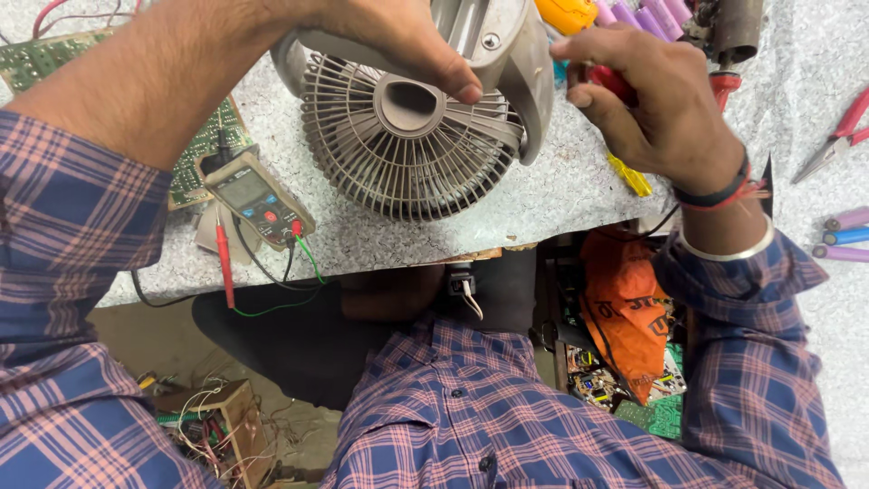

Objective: The person assembles a small electric fan by attaching the rear housing to the fan cage and securing it with screws. They use a screwdriver to tighten multiple screws around the housing while holding the fan steady.

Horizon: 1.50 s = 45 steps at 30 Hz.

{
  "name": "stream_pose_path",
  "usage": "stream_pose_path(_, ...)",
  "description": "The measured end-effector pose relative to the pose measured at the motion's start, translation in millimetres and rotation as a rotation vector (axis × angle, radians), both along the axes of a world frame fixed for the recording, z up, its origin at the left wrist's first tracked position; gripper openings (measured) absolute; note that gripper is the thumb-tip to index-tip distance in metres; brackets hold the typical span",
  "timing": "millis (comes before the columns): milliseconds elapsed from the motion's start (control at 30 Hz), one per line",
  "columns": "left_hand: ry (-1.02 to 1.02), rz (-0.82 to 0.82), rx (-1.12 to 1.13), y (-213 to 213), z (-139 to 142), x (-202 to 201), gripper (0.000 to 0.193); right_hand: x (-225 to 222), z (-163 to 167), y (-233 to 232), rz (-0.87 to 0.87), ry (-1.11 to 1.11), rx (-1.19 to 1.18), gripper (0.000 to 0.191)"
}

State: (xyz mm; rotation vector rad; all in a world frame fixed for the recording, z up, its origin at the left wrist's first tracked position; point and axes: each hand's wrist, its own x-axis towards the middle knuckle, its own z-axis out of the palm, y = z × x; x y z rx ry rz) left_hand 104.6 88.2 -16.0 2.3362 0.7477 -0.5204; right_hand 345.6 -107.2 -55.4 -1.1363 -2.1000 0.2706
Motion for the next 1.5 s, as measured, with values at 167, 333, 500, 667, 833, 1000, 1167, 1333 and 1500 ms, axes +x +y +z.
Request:
stream_pose_path(167, 0.005, 0.019, -0.114, 1, -2, 0, 0.073, -7, 16, 4, -0.065, -0.133, -0.008, 0.037)
stream_pose_path(333, 0.002, 0.041, -0.161, 1, -3, 0, 0.075, -6, 19, 5, -0.035, -0.153, 0.069, 0.040)
stream_pose_path(500, -0.015, 0.028, -0.201, 1, -2, 1, 0.080, -6, 31, 4, -0.068, -0.334, 0.186, 0.040)
stream_pose_path(667, -0.004, 0.060, -0.164, -1, 0, 0, 0.083, -11, 55, 10, -0.047, -0.513, 0.220, 0.043)
stream_pose_path(833, -0.029, 0.022, -0.142, -3, 3, 2, 0.081, -4, 75, 19, -0.012, -0.506, -0.082, 0.045)
stream_pose_path(1000, -0.041, 0.053, -0.275, -4, 7, 6, 0.072, 5, 72, 26, -0.006, -0.292, -0.494, 0.043)
stream_pose_path(1167, -0.001, 0.061, -0.271, -4, 9, 8, 0.071, 21, 67, 44, 0.273, -0.293, -0.217, 0.030)
stream_pose_path(1333, -0.051, 0.007, -0.149, -2, 7, 11, 0.073, 14, 80, 41, -0.057, -0.502, -0.741, 0.053)
stream_pose_path(1500, -0.118, -0.047, -0.107, 0, 7, 12, 0.077, -7, 98, 22, 0.039, -0.829, -0.065, 0.060)
